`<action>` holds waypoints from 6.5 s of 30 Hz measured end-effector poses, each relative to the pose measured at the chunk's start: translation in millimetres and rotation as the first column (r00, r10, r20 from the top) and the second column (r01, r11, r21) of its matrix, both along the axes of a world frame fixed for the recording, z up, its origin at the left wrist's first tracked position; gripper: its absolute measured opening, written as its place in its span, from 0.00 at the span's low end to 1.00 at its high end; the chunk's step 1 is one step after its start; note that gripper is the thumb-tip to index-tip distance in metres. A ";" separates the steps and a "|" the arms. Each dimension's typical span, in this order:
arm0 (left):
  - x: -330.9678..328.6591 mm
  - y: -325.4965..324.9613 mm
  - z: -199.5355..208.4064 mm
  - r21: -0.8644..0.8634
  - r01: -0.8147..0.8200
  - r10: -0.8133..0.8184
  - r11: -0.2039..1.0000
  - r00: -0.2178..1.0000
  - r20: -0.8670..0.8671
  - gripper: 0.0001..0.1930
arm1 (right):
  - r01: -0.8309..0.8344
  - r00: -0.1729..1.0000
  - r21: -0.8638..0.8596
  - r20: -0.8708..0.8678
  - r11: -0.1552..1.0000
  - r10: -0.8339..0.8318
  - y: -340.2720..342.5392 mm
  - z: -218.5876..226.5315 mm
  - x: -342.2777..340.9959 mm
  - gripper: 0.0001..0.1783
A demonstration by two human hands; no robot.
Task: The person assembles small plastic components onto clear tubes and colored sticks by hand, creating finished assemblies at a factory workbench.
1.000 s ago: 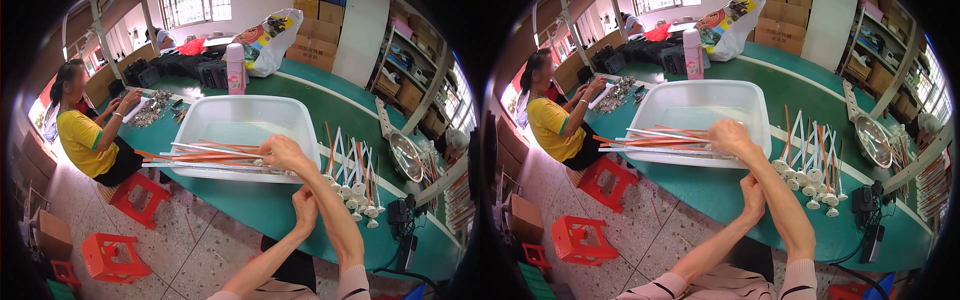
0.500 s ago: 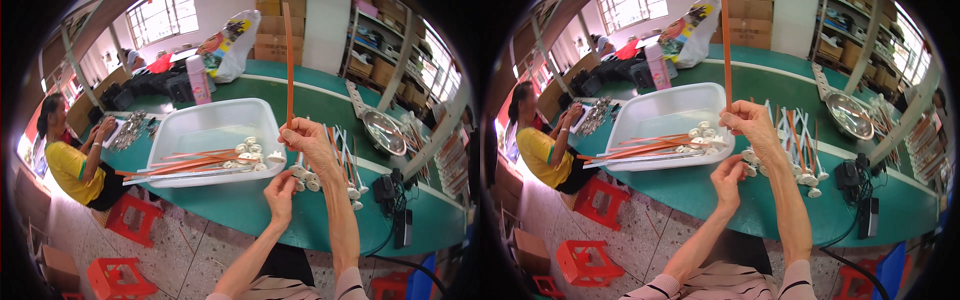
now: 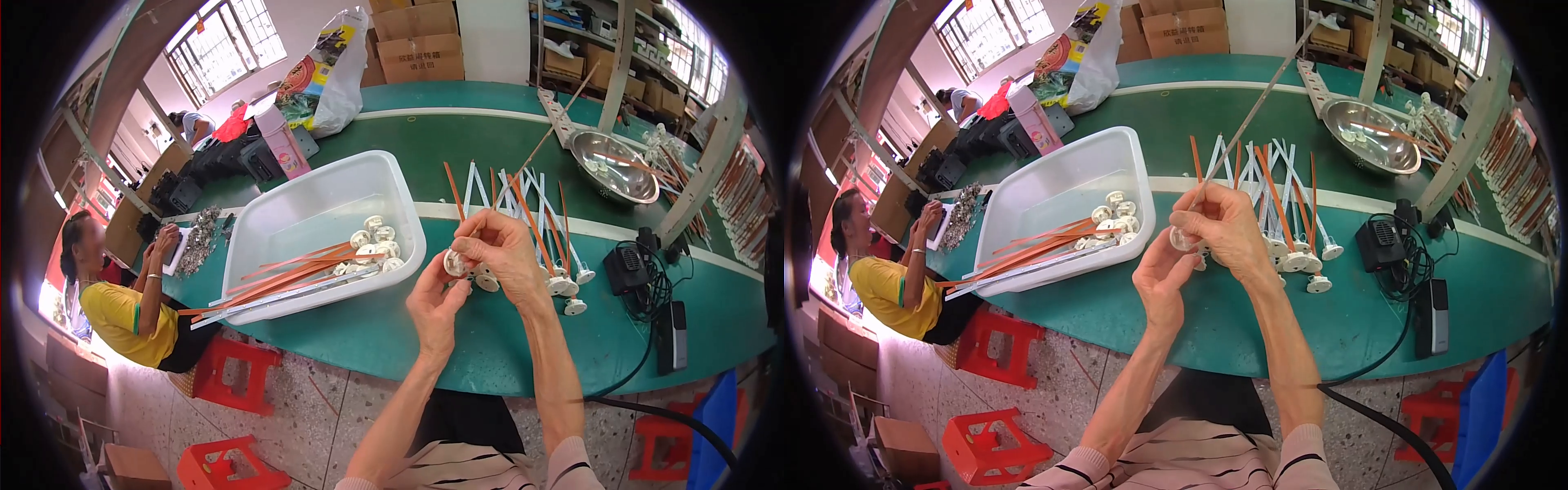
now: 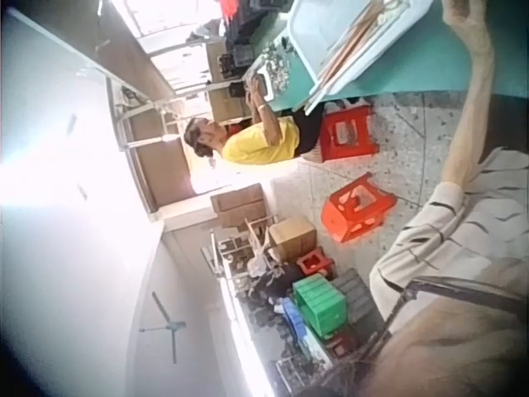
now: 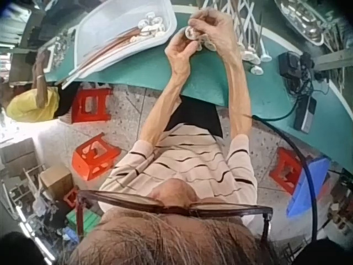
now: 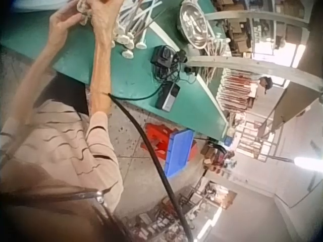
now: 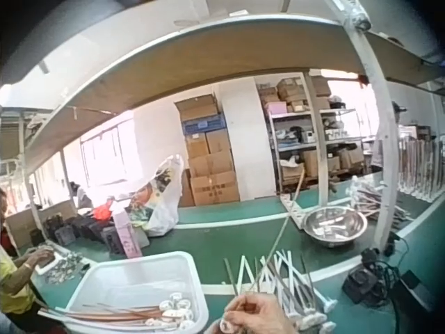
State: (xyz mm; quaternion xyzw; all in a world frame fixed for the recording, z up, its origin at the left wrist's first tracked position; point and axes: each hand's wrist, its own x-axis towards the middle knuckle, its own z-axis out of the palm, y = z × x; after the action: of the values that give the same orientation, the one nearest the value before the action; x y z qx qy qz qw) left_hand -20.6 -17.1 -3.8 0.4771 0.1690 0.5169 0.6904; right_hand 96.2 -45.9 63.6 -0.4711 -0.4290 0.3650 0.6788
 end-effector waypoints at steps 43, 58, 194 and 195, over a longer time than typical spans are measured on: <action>-7.3 13.3 -1.9 -0.222 0.607 -0.552 0.763 0.791 0.265 0.22 | 0.073 0.997 -0.054 0.000 0.996 -0.073 -23.5 -0.9 -1.7 0.07; -2.4 6.4 -1.1 -0.209 0.351 -0.334 0.913 0.936 0.113 0.18 | 0.229 0.969 -0.009 0.094 0.973 -0.227 -18.7 -10.4 1.2 0.06; -1.3 4.2 -10.5 -0.184 0.020 -0.018 0.983 1.000 0.011 0.17 | 0.256 0.798 0.131 0.531 0.958 -0.286 -5.8 -28.9 -19.8 0.05; -1.3 4.0 -10.0 -0.190 0.022 -0.022 0.982 1.000 0.006 0.17 | 0.262 0.791 0.139 0.536 0.955 -0.295 -5.7 -29.1 -20.2 0.05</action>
State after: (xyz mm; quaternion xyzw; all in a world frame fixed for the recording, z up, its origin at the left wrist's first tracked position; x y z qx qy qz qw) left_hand -22.0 -13.1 -13.9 0.4100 0.2110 0.4917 0.7387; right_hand 76.0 -51.6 34.5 -0.5942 -0.5423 0.0975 0.5859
